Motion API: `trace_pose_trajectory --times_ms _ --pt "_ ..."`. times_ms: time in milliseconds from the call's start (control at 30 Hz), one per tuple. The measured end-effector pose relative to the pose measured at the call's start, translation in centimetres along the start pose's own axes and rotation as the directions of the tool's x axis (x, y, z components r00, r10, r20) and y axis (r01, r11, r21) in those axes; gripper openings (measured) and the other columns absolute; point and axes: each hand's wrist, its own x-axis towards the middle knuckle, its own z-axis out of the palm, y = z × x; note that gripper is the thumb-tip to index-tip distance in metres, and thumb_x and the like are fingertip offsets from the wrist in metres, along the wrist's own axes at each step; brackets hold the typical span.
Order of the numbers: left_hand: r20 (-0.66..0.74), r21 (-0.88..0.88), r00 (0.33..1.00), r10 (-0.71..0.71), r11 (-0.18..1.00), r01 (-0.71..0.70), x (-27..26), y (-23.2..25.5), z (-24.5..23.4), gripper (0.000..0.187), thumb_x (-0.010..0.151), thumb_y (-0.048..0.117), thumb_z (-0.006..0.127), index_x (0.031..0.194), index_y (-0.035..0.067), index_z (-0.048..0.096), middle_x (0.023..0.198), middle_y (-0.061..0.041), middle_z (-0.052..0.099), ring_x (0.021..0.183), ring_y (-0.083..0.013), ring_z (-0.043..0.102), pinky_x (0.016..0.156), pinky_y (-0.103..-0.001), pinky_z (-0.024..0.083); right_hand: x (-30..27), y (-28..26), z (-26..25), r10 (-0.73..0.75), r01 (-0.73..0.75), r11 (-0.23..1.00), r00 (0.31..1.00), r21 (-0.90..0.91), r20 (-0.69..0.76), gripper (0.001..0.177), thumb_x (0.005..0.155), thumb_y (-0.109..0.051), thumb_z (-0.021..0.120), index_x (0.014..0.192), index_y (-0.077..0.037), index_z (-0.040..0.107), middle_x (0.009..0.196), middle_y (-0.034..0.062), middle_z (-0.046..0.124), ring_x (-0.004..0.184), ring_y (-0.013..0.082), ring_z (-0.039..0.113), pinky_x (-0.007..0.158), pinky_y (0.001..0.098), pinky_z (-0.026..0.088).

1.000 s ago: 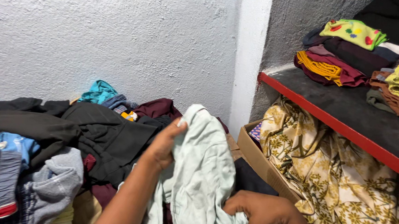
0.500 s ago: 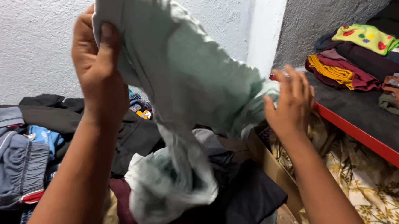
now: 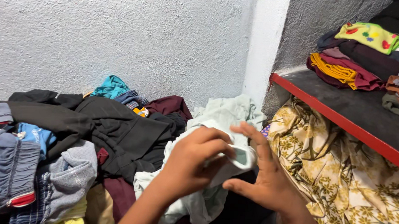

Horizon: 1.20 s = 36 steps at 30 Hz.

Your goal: The person sorts through a pile of clothes, picking up and folding individual items including a light-colored shirt, dark pants, and a yellow top, and then placing them onto a shelf.

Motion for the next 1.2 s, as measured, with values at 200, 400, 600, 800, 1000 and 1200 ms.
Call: trace_pose_trajectory --times_ms 200,400,600,800,1000,1200 --pt "-0.036 -0.089 0.999 -0.011 0.996 0.008 0.1 0.1 1.9 0.030 0.084 0.008 0.080 0.112 0.014 0.071 0.123 -0.002 0.073 0.106 -0.0254 0.069 0.091 -0.036 0.055 0.0 1.2 -1.3 0.152 -0.170 0.970 0.982 -0.171 -0.114 0.033 0.072 -0.004 0.083 0.104 -0.006 0.075 0.094 0.0053 0.077 0.084 0.0191 0.077 0.076 0.0294 0.058" --pt "-0.076 -0.107 0.980 -0.184 0.979 0.175 -1.6 -2.0 0.9 0.051 0.083 0.025 0.081 0.129 0.010 0.064 0.142 -0.014 0.063 0.130 -0.0335 0.060 0.107 -0.043 0.047 -2.3 5.2 -6.5 0.368 -0.325 0.928 0.879 0.184 -0.302 0.033 0.076 0.006 0.075 0.108 -0.001 0.072 0.097 0.0064 0.074 0.087 0.0134 0.071 0.078 0.0277 0.059" --pt "0.443 0.123 0.839 -0.316 0.948 0.293 -4.0 -5.2 -0.2 0.089 0.072 0.057 0.083 0.143 0.012 0.053 0.144 -0.016 0.056 0.136 -0.0367 0.048 0.110 -0.052 0.034 -3.5 4.5 -11.6 0.666 -0.729 0.626 0.684 -0.277 -0.297 0.028 0.083 -0.010 0.081 0.109 -0.014 0.074 0.090 0.0065 0.074 0.078 0.0154 0.072 0.071 0.0344 0.056" --pt "0.597 0.481 0.457 -0.659 0.750 0.454 -3.7 -4.9 1.1 0.109 0.054 0.058 0.089 0.149 0.024 0.047 0.142 -0.009 0.056 0.137 -0.0349 0.045 0.115 -0.058 0.027 -7.0 6.0 -12.5 0.822 -0.734 0.056 0.418 -0.676 -0.386 0.032 0.085 -0.019 0.077 0.116 -0.024 0.074 0.095 0.0073 0.075 0.078 0.0235 0.071 0.068 0.0416 0.058" --pt "0.630 0.552 0.359 -0.689 0.722 0.417 -3.5 -4.4 1.6 0.081 0.059 0.054 0.088 0.131 0.023 0.068 0.124 -0.008 0.070 0.137 -0.0325 0.046 0.121 -0.063 0.019 -13.4 10.0 -13.8 0.854 -0.637 -0.098 0.341 -0.764 -0.394 0.046 0.084 -0.011 0.070 0.126 -0.029 0.067 0.101 0.0089 0.077 0.092 0.0276 0.075 0.079 0.0439 0.058" --pt "0.644 0.534 0.364 -0.673 0.736 0.415 -3.8 -5.0 1.5 0.072 0.061 0.056 0.085 0.125 0.024 0.071 0.122 -0.005 0.071 0.137 -0.0302 0.047 0.122 -0.061 0.020 -15.3 10.3 -14.0 0.734 -0.584 0.024 0.561 -0.811 -0.383 0.077 0.071 -0.012 0.074 0.143 -0.026 0.050 0.142 0.0111 0.057 0.128 0.0349 0.055 0.098 0.0602 0.046"
